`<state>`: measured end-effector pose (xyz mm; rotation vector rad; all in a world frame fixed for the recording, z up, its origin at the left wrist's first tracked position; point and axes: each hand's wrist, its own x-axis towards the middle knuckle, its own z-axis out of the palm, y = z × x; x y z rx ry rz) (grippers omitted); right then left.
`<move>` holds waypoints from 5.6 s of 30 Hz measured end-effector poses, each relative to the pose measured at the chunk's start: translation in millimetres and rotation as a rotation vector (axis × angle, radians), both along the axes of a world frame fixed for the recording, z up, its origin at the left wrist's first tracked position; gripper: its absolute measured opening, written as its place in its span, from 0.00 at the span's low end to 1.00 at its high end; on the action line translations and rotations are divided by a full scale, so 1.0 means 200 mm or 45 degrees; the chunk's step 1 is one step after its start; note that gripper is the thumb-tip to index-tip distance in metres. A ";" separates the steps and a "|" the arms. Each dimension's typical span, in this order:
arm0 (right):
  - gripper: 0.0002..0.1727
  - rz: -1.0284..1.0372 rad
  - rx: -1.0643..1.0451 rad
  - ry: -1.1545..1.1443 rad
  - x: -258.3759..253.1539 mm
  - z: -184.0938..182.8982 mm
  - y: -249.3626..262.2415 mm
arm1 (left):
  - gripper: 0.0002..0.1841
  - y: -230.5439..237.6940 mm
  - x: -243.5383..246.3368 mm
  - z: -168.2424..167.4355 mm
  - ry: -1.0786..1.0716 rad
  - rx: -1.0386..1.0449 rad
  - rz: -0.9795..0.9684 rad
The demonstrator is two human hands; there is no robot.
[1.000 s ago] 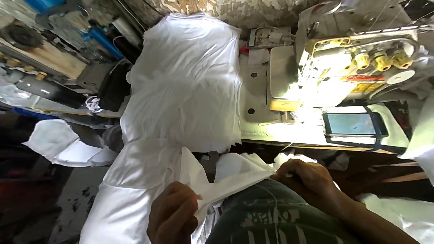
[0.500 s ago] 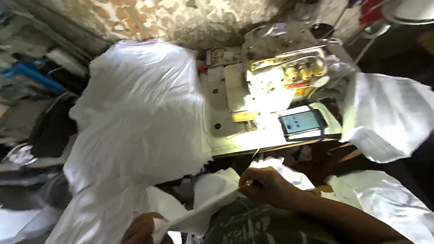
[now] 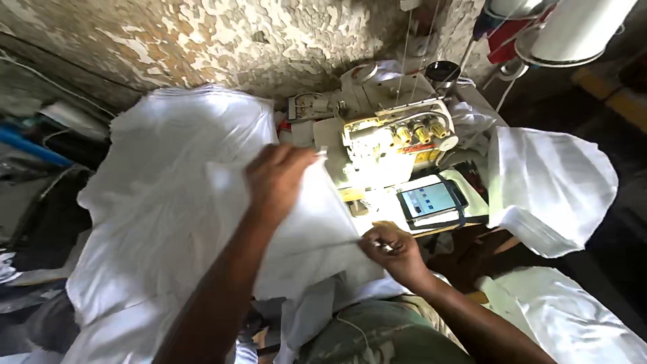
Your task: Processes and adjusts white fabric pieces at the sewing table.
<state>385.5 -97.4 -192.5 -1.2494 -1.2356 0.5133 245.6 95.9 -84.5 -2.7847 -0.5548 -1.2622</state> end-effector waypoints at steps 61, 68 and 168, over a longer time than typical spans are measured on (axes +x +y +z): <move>0.10 -0.618 -0.426 -0.058 0.24 -0.09 0.49 | 0.14 0.50 0.43 -0.50 0.377 -0.817 -0.033; 0.32 -0.620 -0.497 0.145 0.22 -0.10 0.53 | 0.19 0.58 0.47 -0.48 0.447 -0.891 0.128; 0.13 0.704 0.636 -0.706 -0.45 0.42 0.11 | 0.06 -0.61 -0.77 -0.11 -0.712 -0.723 0.389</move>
